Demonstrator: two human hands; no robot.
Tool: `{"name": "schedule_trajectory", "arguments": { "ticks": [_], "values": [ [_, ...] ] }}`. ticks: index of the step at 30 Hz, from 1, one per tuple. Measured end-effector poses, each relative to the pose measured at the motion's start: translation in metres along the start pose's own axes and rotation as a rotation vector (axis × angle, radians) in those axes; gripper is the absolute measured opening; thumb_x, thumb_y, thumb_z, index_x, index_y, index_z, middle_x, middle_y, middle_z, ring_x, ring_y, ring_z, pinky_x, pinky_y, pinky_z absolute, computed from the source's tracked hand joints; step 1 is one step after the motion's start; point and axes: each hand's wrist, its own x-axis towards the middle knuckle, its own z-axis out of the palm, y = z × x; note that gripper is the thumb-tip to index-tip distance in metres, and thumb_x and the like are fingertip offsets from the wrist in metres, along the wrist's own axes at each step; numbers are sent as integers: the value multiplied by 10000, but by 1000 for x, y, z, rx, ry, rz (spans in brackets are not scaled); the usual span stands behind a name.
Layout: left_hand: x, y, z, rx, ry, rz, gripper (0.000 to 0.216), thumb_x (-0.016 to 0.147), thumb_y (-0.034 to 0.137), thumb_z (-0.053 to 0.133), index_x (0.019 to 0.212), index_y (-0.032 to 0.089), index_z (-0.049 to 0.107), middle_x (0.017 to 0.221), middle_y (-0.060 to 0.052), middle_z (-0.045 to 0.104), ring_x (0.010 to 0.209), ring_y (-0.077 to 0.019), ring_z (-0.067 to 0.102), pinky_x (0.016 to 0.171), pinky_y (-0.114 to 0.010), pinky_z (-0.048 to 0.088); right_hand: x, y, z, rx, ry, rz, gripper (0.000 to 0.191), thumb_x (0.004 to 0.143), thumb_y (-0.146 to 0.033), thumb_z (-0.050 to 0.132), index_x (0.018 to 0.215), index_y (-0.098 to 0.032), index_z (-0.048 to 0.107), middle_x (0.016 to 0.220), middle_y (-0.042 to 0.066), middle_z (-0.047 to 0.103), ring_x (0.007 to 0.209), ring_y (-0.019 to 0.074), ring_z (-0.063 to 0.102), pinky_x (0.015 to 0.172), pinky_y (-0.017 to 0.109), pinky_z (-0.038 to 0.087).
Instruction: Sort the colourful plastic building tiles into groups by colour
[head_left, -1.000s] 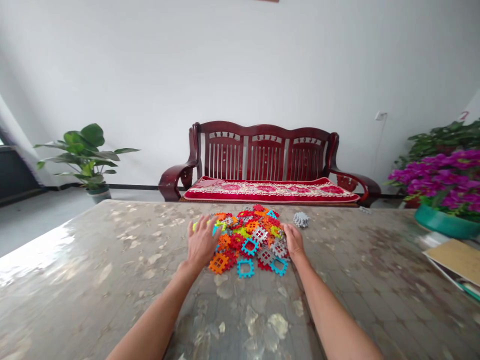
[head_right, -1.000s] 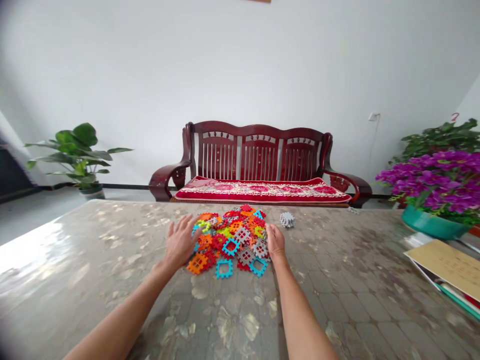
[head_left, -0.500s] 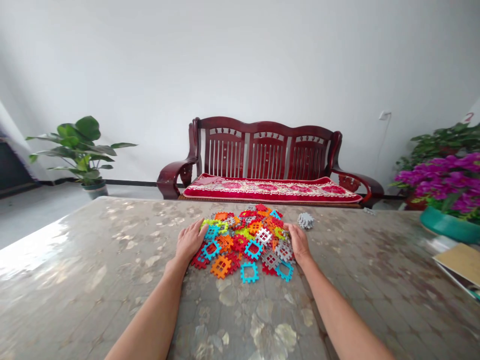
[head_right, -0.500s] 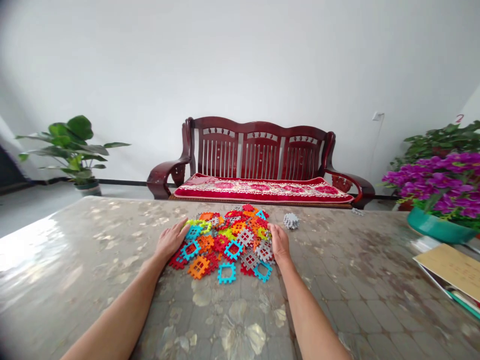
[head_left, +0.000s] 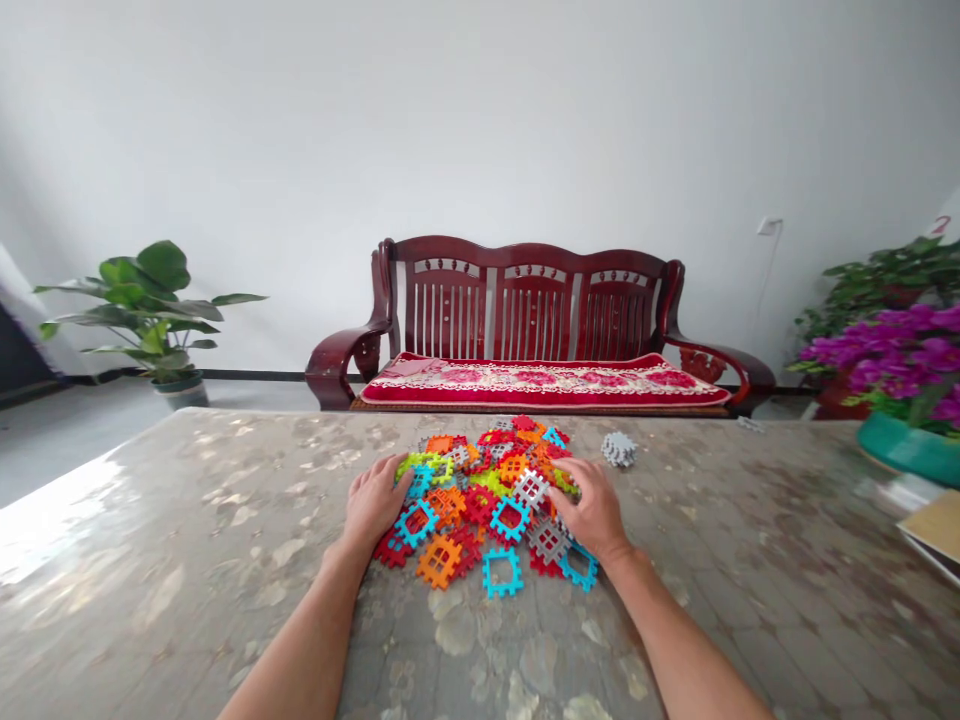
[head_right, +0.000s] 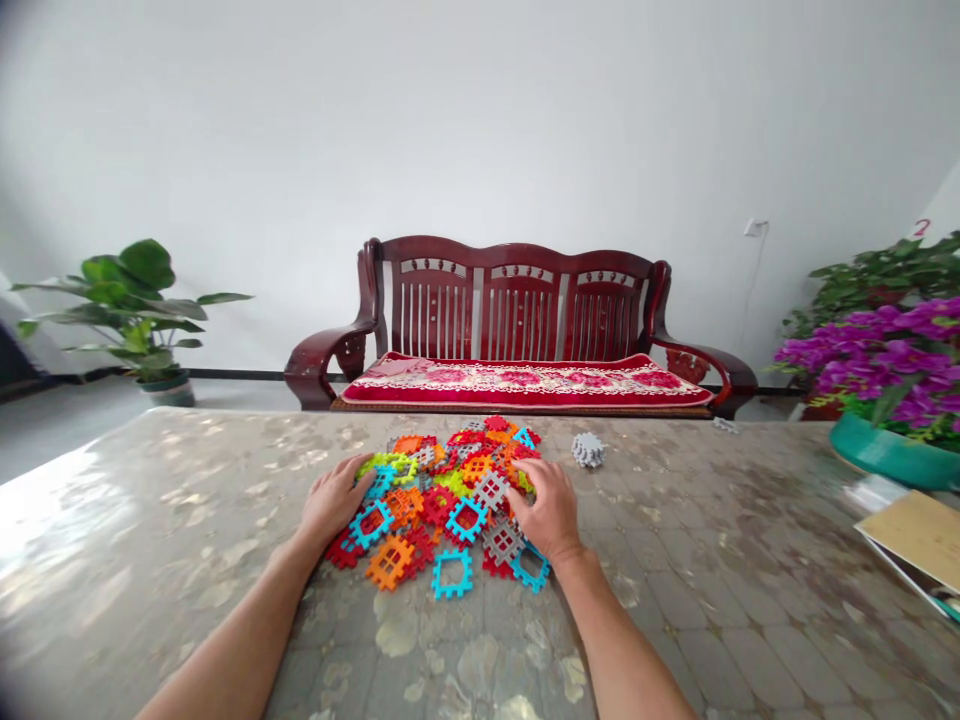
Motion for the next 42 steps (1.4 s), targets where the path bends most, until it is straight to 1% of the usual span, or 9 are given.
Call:
{"name": "schedule_trajectory", "arguments": {
  "ticks": [5, 9, 13, 18, 22, 27, 32, 37, 42],
  "values": [
    [2, 1, 1, 8, 0, -12, 490, 943, 435, 326, 1346, 254, 541, 1399, -72, 576, 1256, -264, 535, 1082, -432, 353, 6, -21, 3, -76, -202, -61, 510, 734, -241, 644, 1243, -246, 613, 1240, 68, 639, 1139, 259, 554, 1020, 431, 414],
    [1, 4, -1, 0, 10, -17, 481, 944, 423, 328, 1338, 251, 546, 1398, -73, 577, 1260, -249, 532, 1089, -420, 348, 7, -23, 5, -103, -308, -84, 549, 715, -201, 645, 1260, -260, 609, 1250, 48, 644, 1138, 246, 555, 1021, 428, 412],
    [1, 5, -2, -1, 6, -23, 479, 944, 421, 330, 1340, 254, 543, 1400, -72, 575, 1270, -253, 524, 1091, -425, 345, 5, -23, 7, -129, -298, -118, 502, 756, -196, 631, 1253, -258, 615, 1232, 45, 665, 1125, 240, 565, 1001, 420, 428],
    [3, 3, 0, -2, -1, -21, 472, 940, 422, 340, 1325, 258, 558, 1394, -63, 584, 1262, -251, 530, 1087, -419, 349, 7, -17, 4, -105, -193, -110, 465, 804, -245, 630, 1268, -223, 612, 1224, 69, 676, 1109, 238, 592, 999, 413, 452],
    [4, 1, 1, -11, 1, -14, 477, 939, 424, 339, 1325, 254, 563, 1387, -67, 589, 1264, -252, 528, 1086, -419, 349, 15, 12, -12, -38, -91, 41, 456, 792, -320, 622, 1236, -218, 644, 1170, 86, 698, 1063, 242, 629, 972, 401, 488],
    [5, 0, 2, -9, 20, -18, 472, 931, 429, 351, 1319, 273, 571, 1388, -59, 588, 1255, -248, 538, 1076, -413, 364, 11, 72, -43, 42, -44, 329, 537, 723, -428, 634, 1205, -194, 662, 1138, 97, 714, 929, 244, 681, 888, 406, 540],
    [5, 0, 2, -7, 12, -10, 479, 932, 426, 330, 1315, 266, 569, 1373, -58, 599, 1254, -236, 543, 1080, -404, 364, -10, 114, -62, -9, -44, 403, 540, 701, -312, 542, 1212, -167, 642, 1192, 108, 690, 1060, 248, 658, 983, 406, 485],
    [6, -1, 2, -2, -3, -8, 487, 936, 433, 320, 1327, 259, 552, 1391, -72, 584, 1268, -245, 531, 1082, -419, 356, -18, 113, -64, -315, 69, 556, 472, 756, -336, 490, 1155, -141, 650, 1104, 148, 691, 998, 278, 655, 902, 417, 492],
    [7, -2, 3, 6, 3, -9, 488, 936, 439, 317, 1318, 255, 558, 1380, -68, 592, 1259, -247, 539, 1084, -413, 357, -12, 90, -50, -544, -28, 551, 643, 767, -612, 551, 1195, -138, 618, 1052, 196, 672, 987, 343, 630, 832, 454, 487]
  ]
}}
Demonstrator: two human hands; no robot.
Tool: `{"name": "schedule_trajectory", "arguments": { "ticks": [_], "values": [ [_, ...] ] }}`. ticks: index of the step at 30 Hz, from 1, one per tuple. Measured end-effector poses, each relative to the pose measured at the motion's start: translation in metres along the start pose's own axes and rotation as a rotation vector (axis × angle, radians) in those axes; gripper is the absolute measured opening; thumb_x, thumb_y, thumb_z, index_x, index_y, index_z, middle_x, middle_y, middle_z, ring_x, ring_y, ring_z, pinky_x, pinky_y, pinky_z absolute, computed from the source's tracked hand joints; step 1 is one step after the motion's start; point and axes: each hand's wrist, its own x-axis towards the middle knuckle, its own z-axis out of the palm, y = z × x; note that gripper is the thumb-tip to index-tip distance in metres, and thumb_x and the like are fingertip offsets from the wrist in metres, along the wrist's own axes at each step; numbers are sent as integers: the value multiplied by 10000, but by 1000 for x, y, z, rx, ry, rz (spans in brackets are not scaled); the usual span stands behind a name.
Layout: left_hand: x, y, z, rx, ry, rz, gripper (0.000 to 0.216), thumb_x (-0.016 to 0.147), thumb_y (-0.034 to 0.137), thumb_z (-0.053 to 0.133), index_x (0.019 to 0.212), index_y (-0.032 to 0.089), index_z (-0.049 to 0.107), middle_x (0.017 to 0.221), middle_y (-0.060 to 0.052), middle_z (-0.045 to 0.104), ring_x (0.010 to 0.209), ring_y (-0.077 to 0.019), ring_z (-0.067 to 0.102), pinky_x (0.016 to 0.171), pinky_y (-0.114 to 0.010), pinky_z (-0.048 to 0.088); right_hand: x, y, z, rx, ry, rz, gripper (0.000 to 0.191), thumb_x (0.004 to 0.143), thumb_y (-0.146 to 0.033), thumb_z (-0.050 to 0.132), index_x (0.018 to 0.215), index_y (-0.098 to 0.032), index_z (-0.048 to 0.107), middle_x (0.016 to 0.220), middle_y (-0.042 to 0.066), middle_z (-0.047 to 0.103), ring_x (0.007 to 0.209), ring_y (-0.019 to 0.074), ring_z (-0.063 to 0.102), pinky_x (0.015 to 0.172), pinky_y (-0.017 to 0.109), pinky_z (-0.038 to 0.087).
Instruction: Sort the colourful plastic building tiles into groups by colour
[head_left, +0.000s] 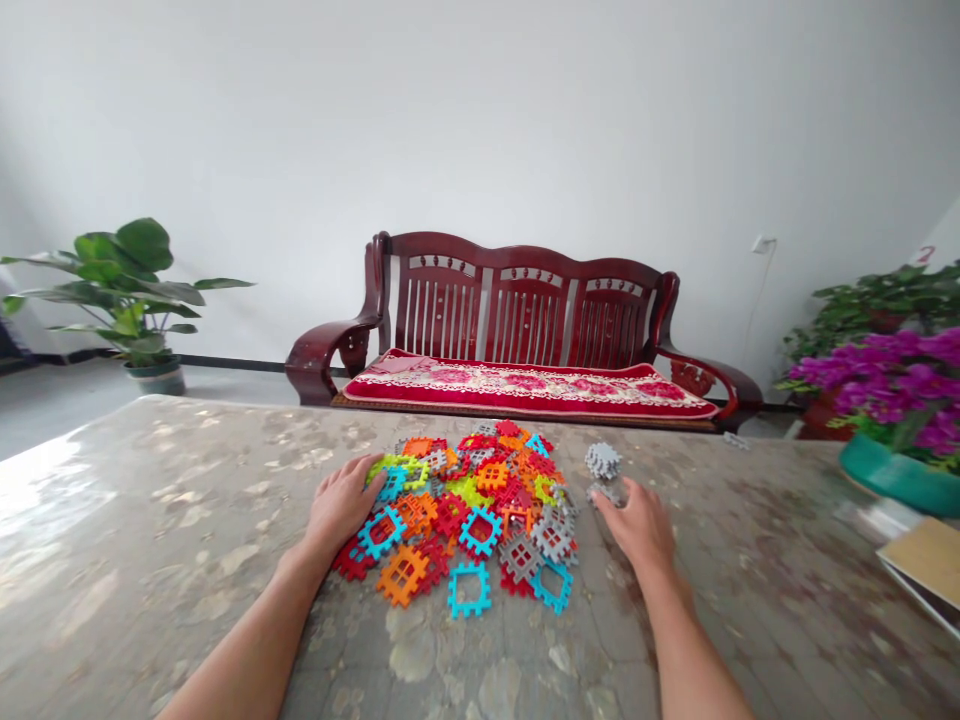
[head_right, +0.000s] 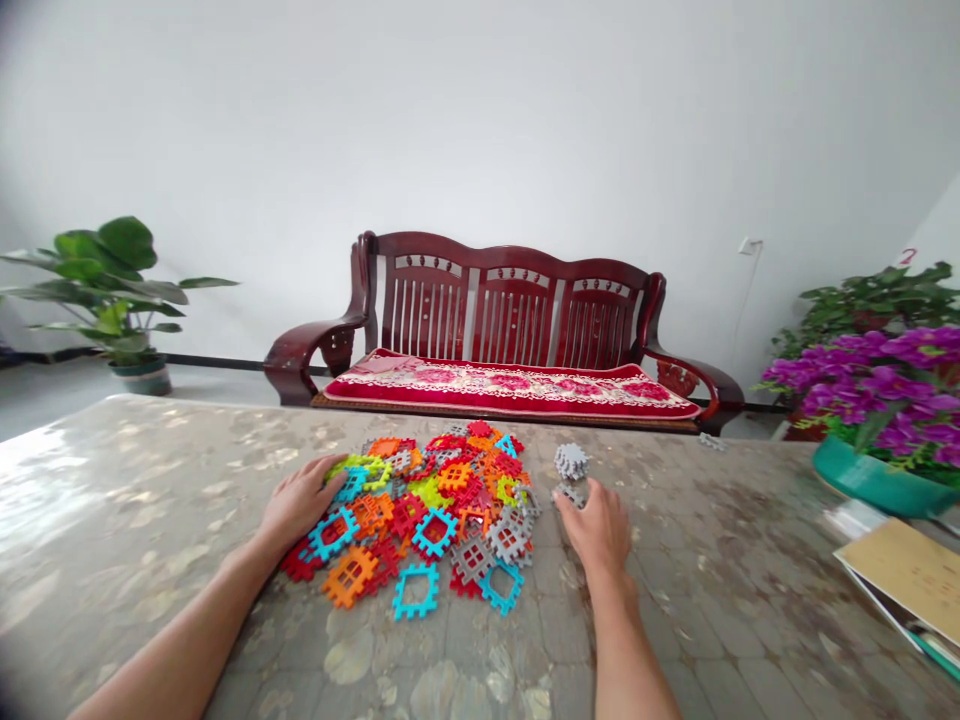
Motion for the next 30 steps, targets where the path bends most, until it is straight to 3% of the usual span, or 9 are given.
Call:
{"name": "schedule_trajectory", "arguments": {
  "ticks": [5, 12, 14, 19, 30],
  "values": [
    [1, -3, 2, 10, 3, 5, 483, 931, 449, 327, 1316, 269, 558, 1370, -54, 601, 1252, -233, 548, 1078, -387, 366, 0, -8, 11, -111, 35, -8, 631, 731, -541, 617, 1219, -141, 605, 1042, 229, 676, 946, 374, 634, 792, 493, 480],
    [-1, -1, 1, 9, 22, 1, 482, 928, 451, 328, 1306, 276, 570, 1357, -57, 612, 1226, -237, 566, 1062, -393, 381, 5, 7, 11, -19, 44, -10, 572, 692, -203, 542, 1263, -213, 570, 1097, 115, 712, 931, 283, 678, 777, 364, 489],
    [-1, -1, 1, 8, 25, -1, 484, 926, 453, 333, 1308, 276, 573, 1357, -59, 613, 1220, -244, 569, 1064, -401, 379, 4, 6, 8, -28, 43, 8, 566, 696, -214, 545, 1261, -209, 574, 1102, 113, 713, 945, 288, 677, 779, 361, 486],
    [0, -3, 3, 4, 15, 1, 497, 931, 457, 323, 1323, 266, 560, 1369, -60, 602, 1233, -247, 560, 1075, -407, 370, 4, 3, 7, -62, 11, 18, 604, 748, -431, 587, 1295, -178, 559, 1100, 152, 703, 986, 341, 650, 809, 421, 480],
    [-1, -1, 2, 14, 35, 0, 493, 928, 451, 330, 1320, 268, 567, 1369, -64, 605, 1229, -247, 566, 1064, -402, 386, 1, 4, 10, 21, 15, -18, 607, 733, -353, 574, 1317, -191, 545, 1117, 137, 701, 933, 302, 658, 819, 407, 474]
  ]
}}
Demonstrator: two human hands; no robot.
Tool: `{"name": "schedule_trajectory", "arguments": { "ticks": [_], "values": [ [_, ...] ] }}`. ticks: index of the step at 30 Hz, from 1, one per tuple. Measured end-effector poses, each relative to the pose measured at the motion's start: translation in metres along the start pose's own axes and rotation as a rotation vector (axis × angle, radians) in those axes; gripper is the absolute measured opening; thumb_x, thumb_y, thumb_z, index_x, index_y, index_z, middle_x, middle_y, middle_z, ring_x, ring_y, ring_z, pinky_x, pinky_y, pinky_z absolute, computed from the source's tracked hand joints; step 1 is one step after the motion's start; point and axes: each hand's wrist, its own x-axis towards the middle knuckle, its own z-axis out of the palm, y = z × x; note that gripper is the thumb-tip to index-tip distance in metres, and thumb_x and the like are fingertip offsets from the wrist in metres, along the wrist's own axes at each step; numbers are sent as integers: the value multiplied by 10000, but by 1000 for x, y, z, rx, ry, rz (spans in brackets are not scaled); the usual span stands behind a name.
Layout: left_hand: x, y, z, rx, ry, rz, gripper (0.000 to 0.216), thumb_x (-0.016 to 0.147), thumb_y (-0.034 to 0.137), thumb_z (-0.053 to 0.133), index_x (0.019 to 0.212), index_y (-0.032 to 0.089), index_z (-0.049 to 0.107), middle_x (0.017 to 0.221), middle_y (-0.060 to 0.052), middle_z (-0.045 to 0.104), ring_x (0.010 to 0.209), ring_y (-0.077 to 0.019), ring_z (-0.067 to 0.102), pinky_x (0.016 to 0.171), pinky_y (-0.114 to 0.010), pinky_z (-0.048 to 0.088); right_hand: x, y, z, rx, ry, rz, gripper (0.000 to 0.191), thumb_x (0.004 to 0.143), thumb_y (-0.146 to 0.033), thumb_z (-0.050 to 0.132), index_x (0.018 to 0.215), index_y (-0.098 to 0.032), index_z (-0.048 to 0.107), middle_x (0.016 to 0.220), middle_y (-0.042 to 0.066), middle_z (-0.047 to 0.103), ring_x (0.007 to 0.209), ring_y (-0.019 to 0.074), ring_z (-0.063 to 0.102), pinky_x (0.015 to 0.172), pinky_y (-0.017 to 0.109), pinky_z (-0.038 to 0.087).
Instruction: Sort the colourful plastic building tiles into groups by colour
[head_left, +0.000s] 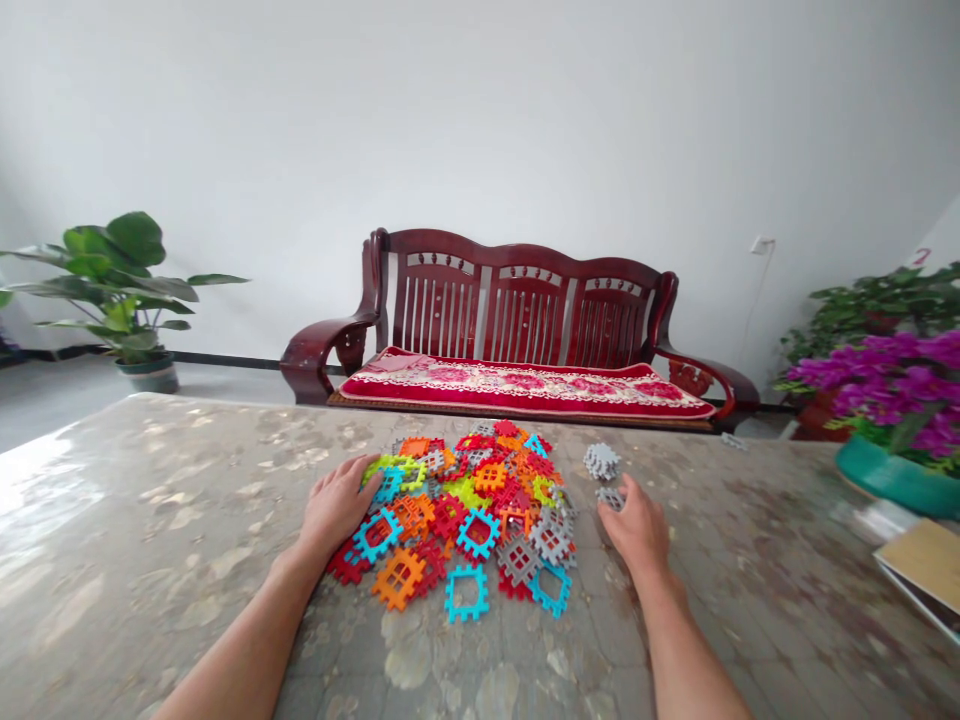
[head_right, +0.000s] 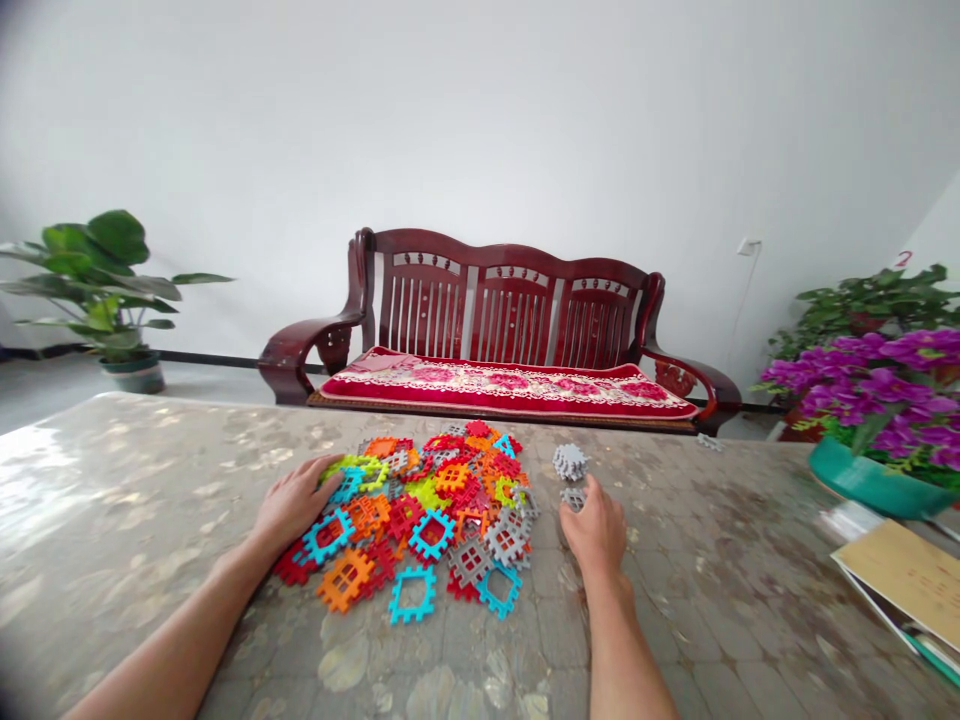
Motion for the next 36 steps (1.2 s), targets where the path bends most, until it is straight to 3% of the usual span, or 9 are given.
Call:
{"name": "schedule_trajectory", "arguments": {
  "ticks": [7, 12, 15, 19, 26, 31, 36],
  "values": [
    [0, 0, -1, 0, -27, 0, 506, 934, 456, 305, 1330, 259, 551, 1388, -68, 585, 1250, -259, 547, 1080, -418, 364, -3, -5, -8, -22, -13, -18, 556, 743, -318, 553, 1283, -185, 574, 1142, 123, 699, 951, 307, 641, 814, 407, 461],
    [0, 1, -1, 2, -38, -4, 513, 935, 460, 301, 1337, 257, 547, 1395, -73, 576, 1260, -265, 538, 1084, -427, 358, -8, -19, -17, 104, 60, -171, 374, 816, -379, 511, 1121, -222, 659, 1070, 71, 718, 987, 280, 609, 884, 399, 436],
    [0, 1, -1, 6, -41, -7, 515, 935, 464, 303, 1341, 258, 543, 1394, -72, 577, 1264, -262, 536, 1085, -420, 357, -13, -31, -19, 226, 1, -285, 344, 838, -409, 514, 1087, -231, 672, 1012, 45, 729, 972, 255, 611, 901, 390, 433],
    [0, 0, -1, 2, -33, -5, 508, 940, 460, 302, 1338, 259, 544, 1394, -66, 579, 1260, -252, 538, 1086, -406, 356, -19, -44, -20, 252, -130, -360, 400, 843, -436, 553, 1184, -246, 640, 1062, 43, 724, 1019, 249, 607, 921, 398, 425],
    [0, 0, -1, -3, -13, 2, 494, 938, 446, 314, 1324, 258, 558, 1377, -59, 595, 1249, -239, 547, 1075, -396, 367, -22, -51, -23, 139, -213, -353, 456, 784, -350, 626, 1229, -249, 640, 1116, 60, 712, 1020, 252, 610, 903, 380, 434],
    [0, 0, -1, -4, -25, 1, 501, 938, 453, 306, 1331, 262, 550, 1385, -61, 587, 1251, -251, 545, 1070, -415, 370, -21, -48, -17, 169, -198, -340, 343, 880, -339, 497, 1142, -234, 692, 1083, 72, 722, 1013, 246, 628, 913, 375, 444],
    [0, 0, -2, -3, -23, 1, 503, 938, 450, 304, 1333, 254, 549, 1381, -63, 591, 1252, -248, 545, 1075, -409, 364, -16, -39, -8, 236, -124, -282, 428, 935, -378, 367, 1130, -183, 694, 1078, 118, 723, 998, 249, 654, 903, 371, 471]
  ]
}}
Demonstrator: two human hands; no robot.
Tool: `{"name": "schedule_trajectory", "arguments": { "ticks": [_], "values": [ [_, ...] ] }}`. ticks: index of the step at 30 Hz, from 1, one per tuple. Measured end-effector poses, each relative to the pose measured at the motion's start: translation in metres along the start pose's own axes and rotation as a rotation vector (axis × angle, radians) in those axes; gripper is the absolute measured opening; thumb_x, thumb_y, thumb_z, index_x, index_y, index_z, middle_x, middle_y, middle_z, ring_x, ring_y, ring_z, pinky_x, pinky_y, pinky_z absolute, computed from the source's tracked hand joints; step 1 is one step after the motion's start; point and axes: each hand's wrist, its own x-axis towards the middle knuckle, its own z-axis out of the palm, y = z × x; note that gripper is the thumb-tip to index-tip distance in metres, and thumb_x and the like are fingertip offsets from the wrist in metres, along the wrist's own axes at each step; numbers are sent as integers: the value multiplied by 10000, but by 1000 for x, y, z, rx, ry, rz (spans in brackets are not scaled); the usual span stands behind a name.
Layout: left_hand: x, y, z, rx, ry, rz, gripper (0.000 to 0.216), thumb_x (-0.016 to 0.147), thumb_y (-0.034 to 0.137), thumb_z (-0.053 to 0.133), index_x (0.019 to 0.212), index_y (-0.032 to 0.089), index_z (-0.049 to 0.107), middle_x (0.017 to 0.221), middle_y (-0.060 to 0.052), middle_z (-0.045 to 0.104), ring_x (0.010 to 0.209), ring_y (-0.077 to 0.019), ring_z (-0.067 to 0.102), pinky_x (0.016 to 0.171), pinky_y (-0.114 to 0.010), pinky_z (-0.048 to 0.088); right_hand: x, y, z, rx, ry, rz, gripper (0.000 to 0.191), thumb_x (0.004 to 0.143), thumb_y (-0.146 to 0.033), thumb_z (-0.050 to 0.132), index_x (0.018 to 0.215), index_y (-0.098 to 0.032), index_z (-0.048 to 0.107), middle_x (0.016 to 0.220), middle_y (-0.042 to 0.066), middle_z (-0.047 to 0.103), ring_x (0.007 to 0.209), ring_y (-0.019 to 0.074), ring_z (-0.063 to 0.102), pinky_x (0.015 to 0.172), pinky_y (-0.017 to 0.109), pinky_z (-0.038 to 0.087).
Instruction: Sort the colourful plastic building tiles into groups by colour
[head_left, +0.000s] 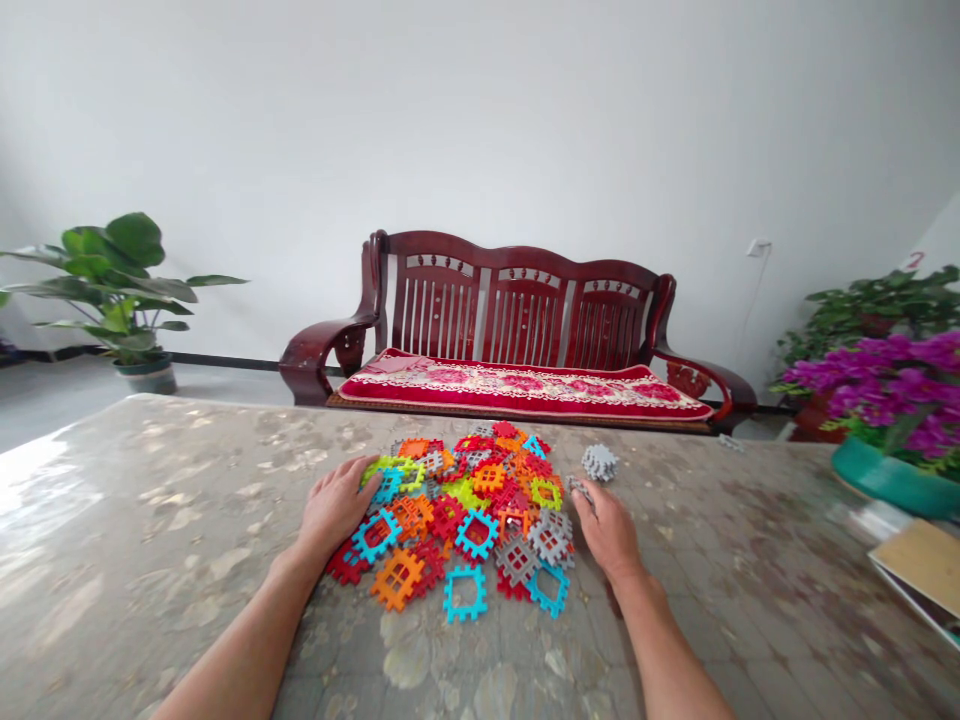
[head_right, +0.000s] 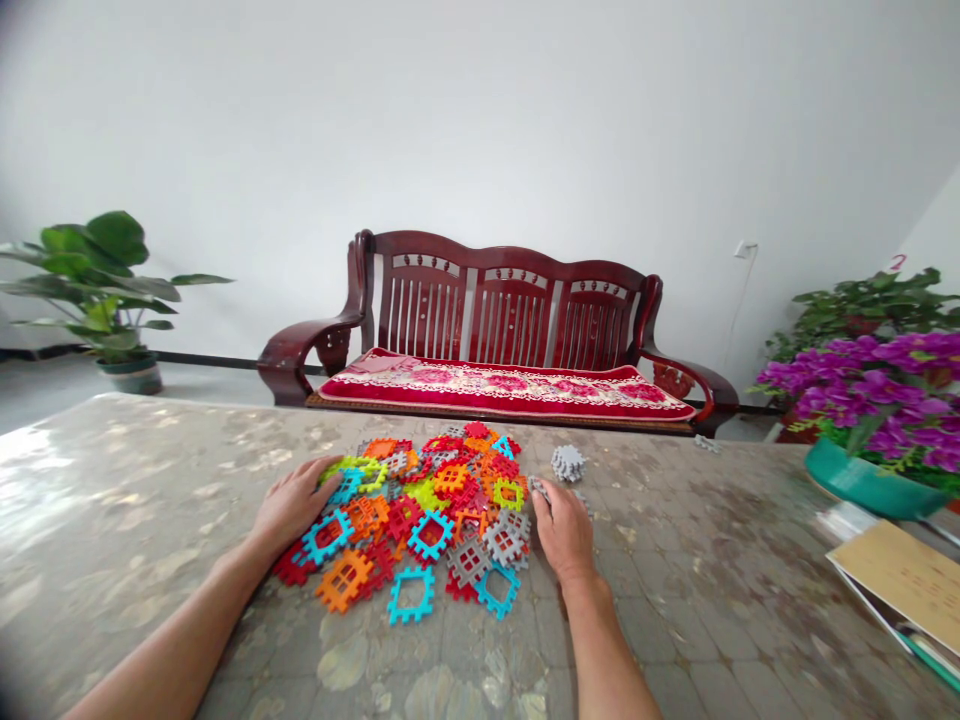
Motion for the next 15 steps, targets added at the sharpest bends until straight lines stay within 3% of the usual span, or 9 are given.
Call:
{"name": "schedule_trajectory", "arguments": {
  "ticks": [6, 11, 13, 15],
  "values": [
    [0, 0, 0, 8, 4, 6, 504, 935, 448, 307, 1328, 252, 556, 1378, -61, 595, 1250, -253, 549, 1074, -417, 368, 0, 0, -1, 198, 97, 56, 465, 920, -467, 385, 1153, -195, 681, 1125, 117, 719, 1049, 250, 658, 923, 365, 493],
    [1, -1, 1, 3, -2, 0, 504, 933, 457, 314, 1326, 256, 558, 1378, -58, 594, 1246, -253, 551, 1070, -416, 373, -2, -16, -1, 509, 35, -56, 480, 942, -493, 371, 1213, -202, 641, 1156, 95, 713, 1045, 219, 667, 924, 335, 507],
    [1, -1, 1, 1, 6, -1, 500, 932, 459, 319, 1322, 262, 563, 1373, -57, 598, 1241, -251, 556, 1064, -414, 379, -1, -16, -1, 516, 61, -55, 489, 957, -485, 330, 1207, -199, 639, 1152, 99, 711, 1035, 215, 666, 925, 338, 503],
    [0, 0, 0, -2, 10, 2, 499, 932, 455, 318, 1316, 259, 568, 1363, -62, 606, 1240, -251, 557, 1062, -416, 380, 0, -9, -1, 366, 160, -5, 501, 960, -464, 295, 1166, -186, 658, 1151, 117, 705, 1054, 233, 645, 953, 372, 475]
  ]
}}
